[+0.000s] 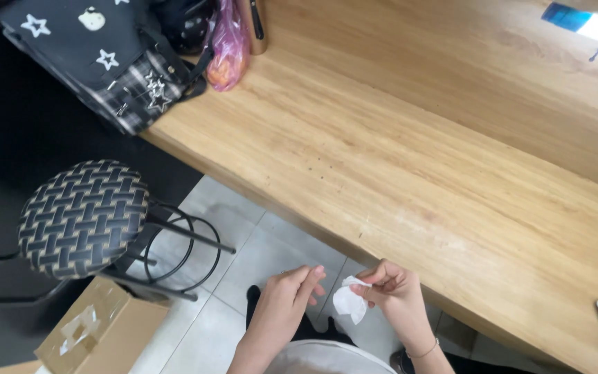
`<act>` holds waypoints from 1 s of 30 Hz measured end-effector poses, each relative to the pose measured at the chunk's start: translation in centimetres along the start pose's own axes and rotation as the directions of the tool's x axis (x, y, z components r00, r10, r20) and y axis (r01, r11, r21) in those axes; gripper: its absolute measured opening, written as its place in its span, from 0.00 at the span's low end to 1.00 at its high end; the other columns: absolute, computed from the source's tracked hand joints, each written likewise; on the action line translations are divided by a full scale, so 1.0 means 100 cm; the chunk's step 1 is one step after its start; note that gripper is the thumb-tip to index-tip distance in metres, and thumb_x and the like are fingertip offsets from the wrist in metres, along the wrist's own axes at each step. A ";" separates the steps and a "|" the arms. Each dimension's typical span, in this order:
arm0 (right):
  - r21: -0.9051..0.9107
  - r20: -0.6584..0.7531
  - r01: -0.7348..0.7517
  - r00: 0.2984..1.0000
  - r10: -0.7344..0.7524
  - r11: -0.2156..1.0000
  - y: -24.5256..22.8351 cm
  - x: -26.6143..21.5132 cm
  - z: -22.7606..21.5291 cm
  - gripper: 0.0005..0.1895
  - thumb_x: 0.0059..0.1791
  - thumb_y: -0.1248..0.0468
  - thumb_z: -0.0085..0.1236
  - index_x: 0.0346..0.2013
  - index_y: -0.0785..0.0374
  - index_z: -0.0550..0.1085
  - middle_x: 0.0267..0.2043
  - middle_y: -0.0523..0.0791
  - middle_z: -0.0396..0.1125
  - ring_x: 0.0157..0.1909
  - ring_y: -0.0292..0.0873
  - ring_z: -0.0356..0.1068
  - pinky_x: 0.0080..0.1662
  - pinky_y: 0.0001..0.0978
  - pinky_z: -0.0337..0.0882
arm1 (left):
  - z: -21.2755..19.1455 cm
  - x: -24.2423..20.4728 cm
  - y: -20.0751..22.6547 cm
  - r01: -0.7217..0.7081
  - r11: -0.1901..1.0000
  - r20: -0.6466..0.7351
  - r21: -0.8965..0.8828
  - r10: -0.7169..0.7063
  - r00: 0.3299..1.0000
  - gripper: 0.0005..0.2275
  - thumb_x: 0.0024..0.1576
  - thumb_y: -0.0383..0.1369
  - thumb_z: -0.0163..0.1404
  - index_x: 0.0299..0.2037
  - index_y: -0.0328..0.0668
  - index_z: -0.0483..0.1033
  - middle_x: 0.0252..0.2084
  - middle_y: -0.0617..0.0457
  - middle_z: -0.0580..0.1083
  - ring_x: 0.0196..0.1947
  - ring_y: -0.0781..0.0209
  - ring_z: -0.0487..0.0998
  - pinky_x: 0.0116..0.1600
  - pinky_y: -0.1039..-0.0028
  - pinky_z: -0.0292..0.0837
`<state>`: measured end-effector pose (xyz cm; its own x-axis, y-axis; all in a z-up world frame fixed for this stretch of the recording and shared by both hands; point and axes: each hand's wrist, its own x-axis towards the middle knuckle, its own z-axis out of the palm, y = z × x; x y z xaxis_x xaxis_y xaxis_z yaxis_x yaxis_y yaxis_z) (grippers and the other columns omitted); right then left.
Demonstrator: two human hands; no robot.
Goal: The recorder uses a small scraper to remove residue from a wooden table and then wipes the surface clean.
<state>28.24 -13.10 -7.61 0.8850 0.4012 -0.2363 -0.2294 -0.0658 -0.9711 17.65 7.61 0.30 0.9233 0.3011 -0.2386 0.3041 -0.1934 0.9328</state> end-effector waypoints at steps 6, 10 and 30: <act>0.063 -0.084 0.052 0.995 -0.047 0.997 -0.007 0.063 0.036 0.08 0.43 0.78 0.68 0.28 0.70 0.74 0.31 0.48 0.77 0.28 0.34 0.71 0.31 0.25 0.71 | -0.024 0.099 -0.001 -0.161 0.977 0.287 0.142 0.115 0.951 0.13 0.57 0.36 0.59 0.36 0.30 0.74 0.25 0.40 0.75 0.23 0.50 0.74 0.31 0.66 0.69; 0.114 -0.162 0.008 0.987 0.011 0.993 -0.027 0.113 0.086 0.08 0.46 0.76 0.61 0.39 0.69 0.79 0.35 0.49 0.77 0.35 0.36 0.75 0.39 0.26 0.75 | -0.050 0.172 -0.020 -0.047 0.999 0.355 0.007 0.042 0.934 0.13 0.61 0.37 0.55 0.33 0.31 0.74 0.23 0.44 0.76 0.24 0.54 0.80 0.31 0.68 0.72; -0.701 -0.680 -0.582 0.370 -0.633 0.413 0.213 0.288 -0.044 0.10 0.58 0.71 0.50 0.51 0.69 0.77 0.44 0.54 0.76 0.40 0.52 0.78 0.38 0.40 0.78 | -0.229 0.315 -0.133 -0.194 0.619 0.424 0.761 -0.248 0.871 0.13 0.61 0.41 0.47 0.50 0.45 0.75 0.42 0.47 0.78 0.40 0.45 0.81 0.42 0.59 0.77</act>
<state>50.66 -6.94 -35.20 0.7481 -0.4313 0.5042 -0.3255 -0.9007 -0.2875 37.31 41.05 -13.40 0.8282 -0.0851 -0.5539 0.1882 -0.8887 0.4180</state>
